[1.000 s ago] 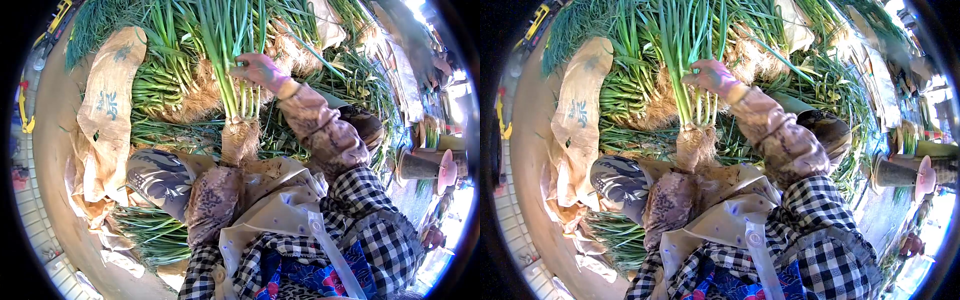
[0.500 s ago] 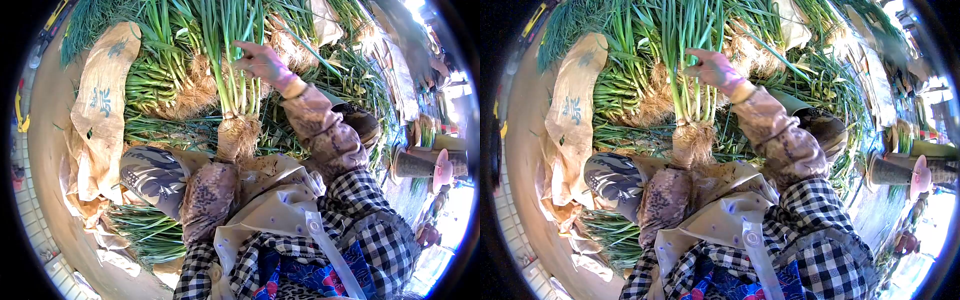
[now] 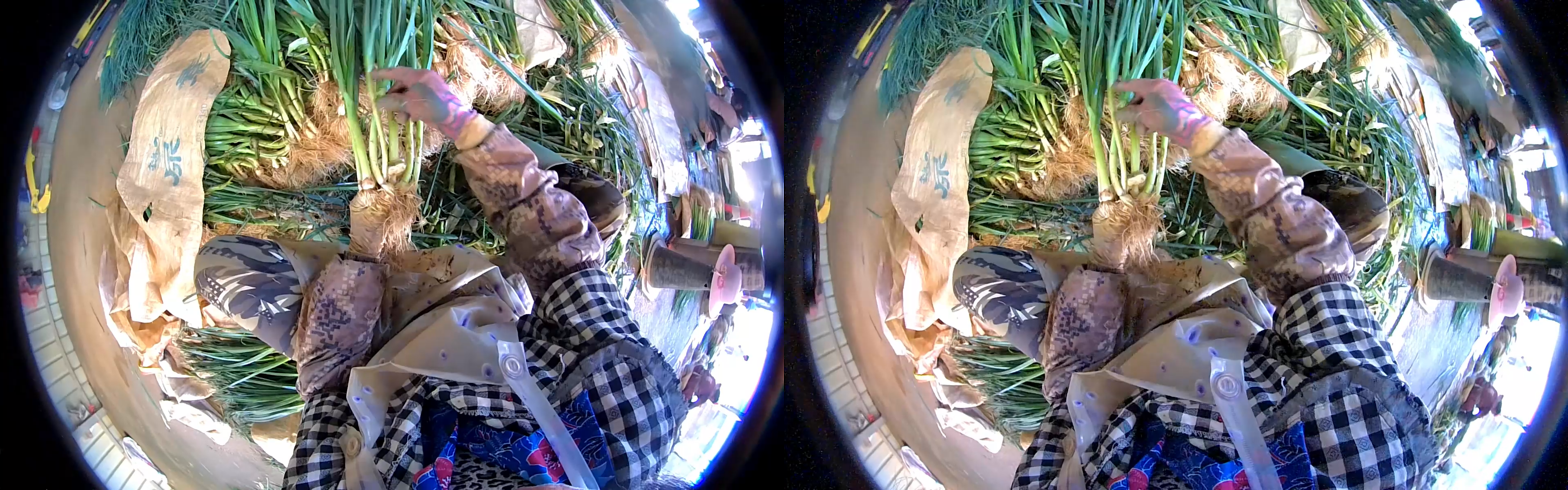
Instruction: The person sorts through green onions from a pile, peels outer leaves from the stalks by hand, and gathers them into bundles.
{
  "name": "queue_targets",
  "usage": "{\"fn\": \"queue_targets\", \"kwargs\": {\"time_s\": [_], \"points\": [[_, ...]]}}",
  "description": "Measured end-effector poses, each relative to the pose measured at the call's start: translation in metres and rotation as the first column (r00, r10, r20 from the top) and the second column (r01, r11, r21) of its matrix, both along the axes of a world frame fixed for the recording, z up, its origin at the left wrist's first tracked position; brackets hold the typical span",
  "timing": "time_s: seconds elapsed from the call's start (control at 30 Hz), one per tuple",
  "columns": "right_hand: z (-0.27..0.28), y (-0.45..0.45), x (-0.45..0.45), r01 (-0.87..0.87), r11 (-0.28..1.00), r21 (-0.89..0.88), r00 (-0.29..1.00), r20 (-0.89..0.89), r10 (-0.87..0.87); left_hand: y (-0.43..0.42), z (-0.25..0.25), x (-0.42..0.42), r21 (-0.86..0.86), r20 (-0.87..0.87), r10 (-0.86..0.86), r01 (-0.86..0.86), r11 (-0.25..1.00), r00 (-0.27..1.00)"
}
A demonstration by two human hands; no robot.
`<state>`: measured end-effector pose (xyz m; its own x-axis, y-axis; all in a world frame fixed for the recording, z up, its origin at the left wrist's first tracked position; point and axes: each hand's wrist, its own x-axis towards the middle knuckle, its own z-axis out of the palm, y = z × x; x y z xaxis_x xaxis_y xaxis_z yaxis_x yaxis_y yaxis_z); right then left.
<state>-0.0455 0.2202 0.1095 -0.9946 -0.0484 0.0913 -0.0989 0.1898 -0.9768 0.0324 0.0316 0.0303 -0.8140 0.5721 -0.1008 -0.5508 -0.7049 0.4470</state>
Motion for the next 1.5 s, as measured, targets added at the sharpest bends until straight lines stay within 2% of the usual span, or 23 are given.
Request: {"fn": "queue_targets", "kwargs": {"time_s": [0.2, 0.3, 0.37, 0.4, 0.5, 0.63, 0.67, 0.7, 0.73, 0.77, 0.83, 0.87, 0.9, 0.97, 1.03, 1.13, 1.17, 1.2, 1.33, 1.37, 1.43, 1.47, 1.5], "points": [[0.000, -0.007, -0.007, -0.024, 0.994, 0.111, 0.991, 0.133, 0.010, -0.006, -0.003, 0.003, 0.040, -0.006, 0.012, -0.012, 0.999, 1.000], [-0.001, -0.015, 0.016, -0.071, 0.930, 0.360, 0.985, -0.120, 0.122, -0.007, -0.002, 0.002, 0.036, 0.017, 0.018, -0.019, 0.999, 1.000], [-0.002, -0.031, 0.043, -0.242, 0.936, 0.256, 0.945, -0.155, 0.287, -0.008, -0.002, 0.000, 0.037, 0.034, 0.023, -0.024, 0.999, 0.999], [0.020, -0.035, 0.059, -0.340, 0.932, 0.124, 0.940, 0.086, 0.332, -0.009, -0.001, -0.001, 0.034, 0.039, 0.025, -0.027, 0.999, 0.999], [0.049, -0.021, 0.086, -0.229, 0.945, -0.234, 0.916, 0.276, 0.291, -0.011, 0.001, -0.003, 0.038, 0.067, 0.043, -0.045, 0.998, 0.997], [0.051, 0.036, 0.115, 0.065, 0.957, -0.283, 0.963, 0.271, 0.014, -0.013, 0.004, -0.005, 0.043, 0.083, 0.044, -0.048, 0.998, 0.996], [0.047, 0.053, 0.119, 0.049, 0.973, -0.226, 0.927, 0.373, 0.040, -0.012, 0.000, -0.004, 0.043, 0.083, 0.046, -0.049, 0.998, 0.995], [0.025, 0.068, 0.121, -0.019, 0.968, 0.248, 0.986, 0.167, -0.024, -0.011, -0.001, -0.005, 0.041, 0.085, 0.046, -0.049, 0.998, 0.995], [-0.007, 0.080, 0.123, 0.022, 0.745, 0.667, 0.998, -0.053, 0.018, -0.010, -0.001, -0.005, 0.039, 0.093, 0.044, -0.048, 0.998, 0.995], [-0.012, 0.076, 0.122, 0.158, 0.366, 0.917, 0.962, -0.227, 0.152, -0.009, -0.001, -0.006, 0.033, 0.108, 0.042, -0.046, 0.998, 0.993], [-0.017, 0.076, 0.120, 0.138, 0.620, 0.772, 0.975, -0.216, 0.052, -0.006, 0.002, -0.006, 0.036, 0.143, 0.043, -0.048, 0.998, 0.989], [-0.002, 0.054, 0.107, 0.059, 0.866, 0.497, 0.995, 0.040, -0.091, -0.006, 0.000, -0.007, 0.044, 0.160, 0.042, -0.049, 0.998, 0.986], [0.006, 0.032, 0.097, 0.081, 0.988, 0.134, 0.936, 0.330, -0.121, -0.005, -0.002, -0.008, 0.032, 0.170, 0.032, -0.038, 0.999, 0.985], [0.009, 0.007, 0.083, 0.117, 0.981, -0.152, 0.949, 0.307, -0.066, -0.004, -0.004, -0.007, -0.033, 0.147, -0.004, 0.009, 0.999, 0.989], [-0.012, -0.010, 0.068, 0.030, 0.976, -0.216, 0.996, 0.088, -0.012, -0.009, -0.004, -0.004, -0.310, 0.031, -0.122, 0.125, 0.943, 0.992], [-0.033, -0.027, 0.056, 0.000, 0.933, 0.360, 0.989, 0.138, -0.053, -0.002, -0.009, 0.005, -0.183, -0.065, 0.010, -0.022, 0.983, 0.998], [-0.006, -0.038, 0.062, 0.081, 0.996, -0.035, 0.929, 0.365, -0.062, -0.002, -0.011, 0.004, -0.169, -0.135, 0.054, -0.077, 0.983, 0.989], [-0.008, -0.038, 0.064, 0.103, 0.987, -0.124, 0.929, 0.367, -0.051, -0.004, -0.012, 0.002, 0.067, 0.007, 0.004, -0.004, 0.998, 1.000], [-0.022, -0.036, 0.077, 0.081, 0.936, -0.341, 0.940, 0.338, 0.042, -0.003, -0.003, 0.007, -0.334, -0.076, 0.014, -0.039, 0.942, 0.997], [-0.026, -0.036, 0.080, 0.077, 0.909, -0.410, 0.942, 0.329, 0.068, 0.002, -0.002, 0.007, -0.167, 0.013, 0.018, -0.016, 0.986, 1.000], [-0.036, -0.040, 0.086, 0.039, 0.973, -0.229, 0.953, 0.302, 0.034, 0.010, -0.001, 0.011, 0.171, 0.186, -0.018, -0.014, 0.985, 0.982], [-0.036, -0.041, 0.086, 0.069, 0.985, 0.155, 0.995, 0.064, -0.079, 0.011, 0.004, 0.012, 0.086, 0.237, -0.012, -0.009, 0.996, 0.972], [-0.038, -0.043, 0.085, 0.179, 0.849, 0.496, 0.975, -0.203, -0.087, 0.010, 0.000, 0.012, -0.028, 0.125, 0.023, -0.019, 0.999, 0.992]]}}
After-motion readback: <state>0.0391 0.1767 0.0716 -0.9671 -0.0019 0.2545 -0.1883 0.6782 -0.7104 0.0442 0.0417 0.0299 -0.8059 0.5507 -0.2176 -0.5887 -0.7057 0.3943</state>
